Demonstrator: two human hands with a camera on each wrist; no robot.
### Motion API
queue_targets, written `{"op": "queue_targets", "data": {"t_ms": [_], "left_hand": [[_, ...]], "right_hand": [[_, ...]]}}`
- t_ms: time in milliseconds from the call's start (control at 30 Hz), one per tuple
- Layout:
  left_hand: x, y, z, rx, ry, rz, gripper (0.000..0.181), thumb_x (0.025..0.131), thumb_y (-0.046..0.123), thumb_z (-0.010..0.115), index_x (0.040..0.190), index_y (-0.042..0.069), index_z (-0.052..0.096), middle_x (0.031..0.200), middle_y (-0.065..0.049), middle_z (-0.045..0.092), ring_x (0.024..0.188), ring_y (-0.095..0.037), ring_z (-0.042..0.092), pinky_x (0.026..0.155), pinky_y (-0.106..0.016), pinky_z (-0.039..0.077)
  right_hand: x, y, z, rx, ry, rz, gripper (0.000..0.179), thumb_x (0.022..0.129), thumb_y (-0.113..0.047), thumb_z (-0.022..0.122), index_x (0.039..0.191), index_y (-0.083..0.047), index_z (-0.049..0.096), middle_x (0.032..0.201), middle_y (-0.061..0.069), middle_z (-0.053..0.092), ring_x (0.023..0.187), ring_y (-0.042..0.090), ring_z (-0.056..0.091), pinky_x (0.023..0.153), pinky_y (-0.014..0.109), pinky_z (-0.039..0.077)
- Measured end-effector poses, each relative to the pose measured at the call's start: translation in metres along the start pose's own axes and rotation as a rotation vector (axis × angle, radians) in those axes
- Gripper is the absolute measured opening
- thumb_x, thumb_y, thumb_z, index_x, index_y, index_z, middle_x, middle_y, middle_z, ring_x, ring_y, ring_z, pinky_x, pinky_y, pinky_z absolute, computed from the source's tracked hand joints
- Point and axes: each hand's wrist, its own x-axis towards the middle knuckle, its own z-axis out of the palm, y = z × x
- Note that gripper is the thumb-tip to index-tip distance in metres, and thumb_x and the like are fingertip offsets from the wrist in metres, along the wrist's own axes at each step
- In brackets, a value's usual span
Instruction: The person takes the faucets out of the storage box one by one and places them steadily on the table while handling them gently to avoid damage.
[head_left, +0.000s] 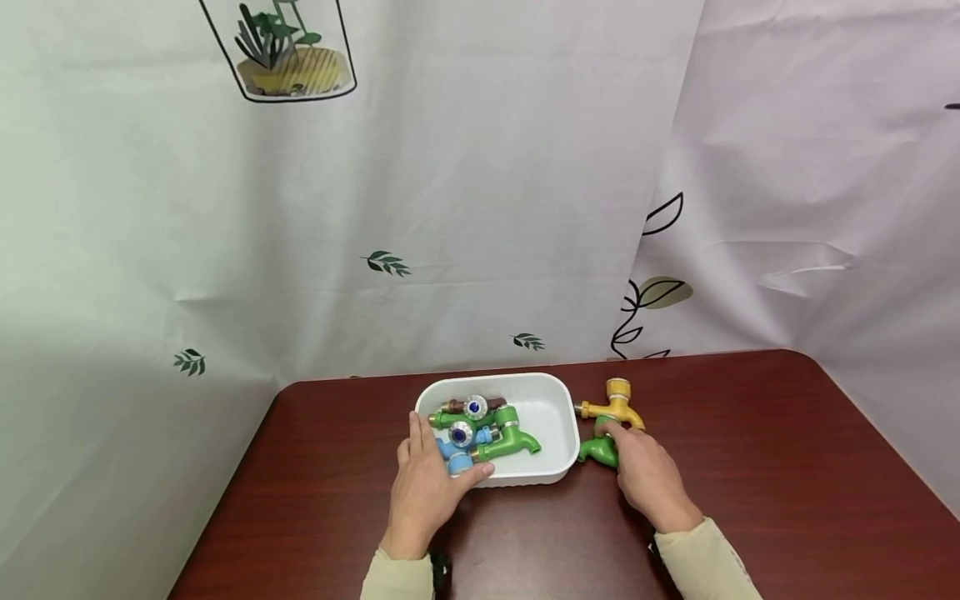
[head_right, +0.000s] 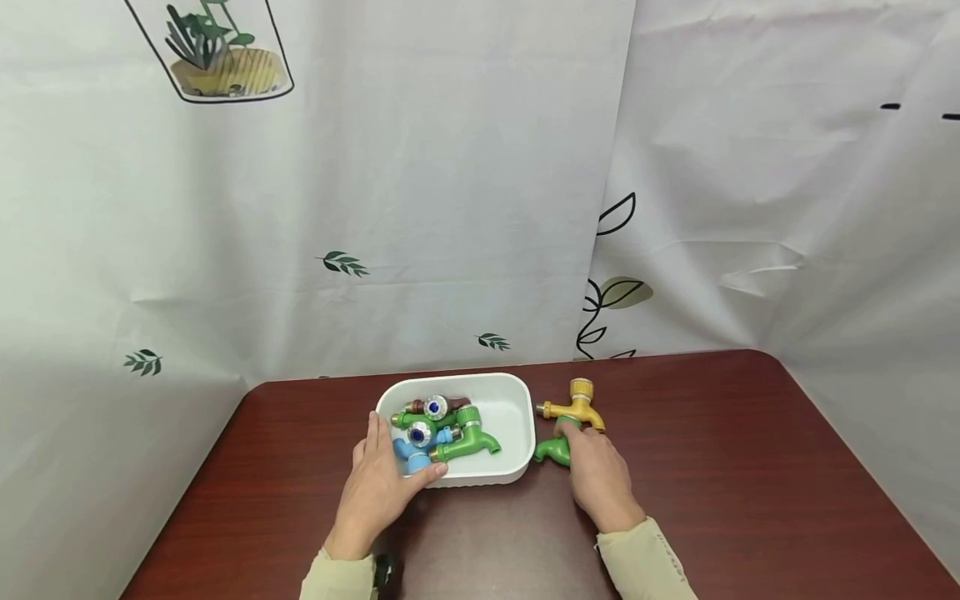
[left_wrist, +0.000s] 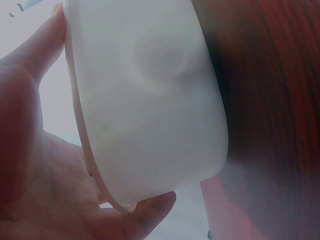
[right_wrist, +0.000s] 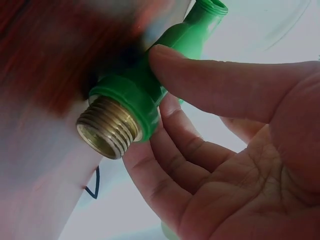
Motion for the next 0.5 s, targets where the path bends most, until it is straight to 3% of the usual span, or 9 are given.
{"op": "queue_targets", "data": {"t_ms": [500], "left_hand": [[-0.0002, -0.0005, 0.0009, 0.003, 0.002, -0.008, 0.127, 0.072, 0.066, 0.08, 0.152, -0.015, 0.023, 0.161, -0.031, 0.018, 0.137, -0.046, 0.034, 0.095, -0.056, 0.047]], "right_hand": [[0.0003, -0.001, 0.0, 0.0, -0.015, 0.029, 0.05, 0.073, 0.021, 0.062, 0.109, -0.014, 0.066, 0.085, 0.012, 0.063, 0.074, 0.026, 0.06, 0.056, 0.044, 0.047]]}}
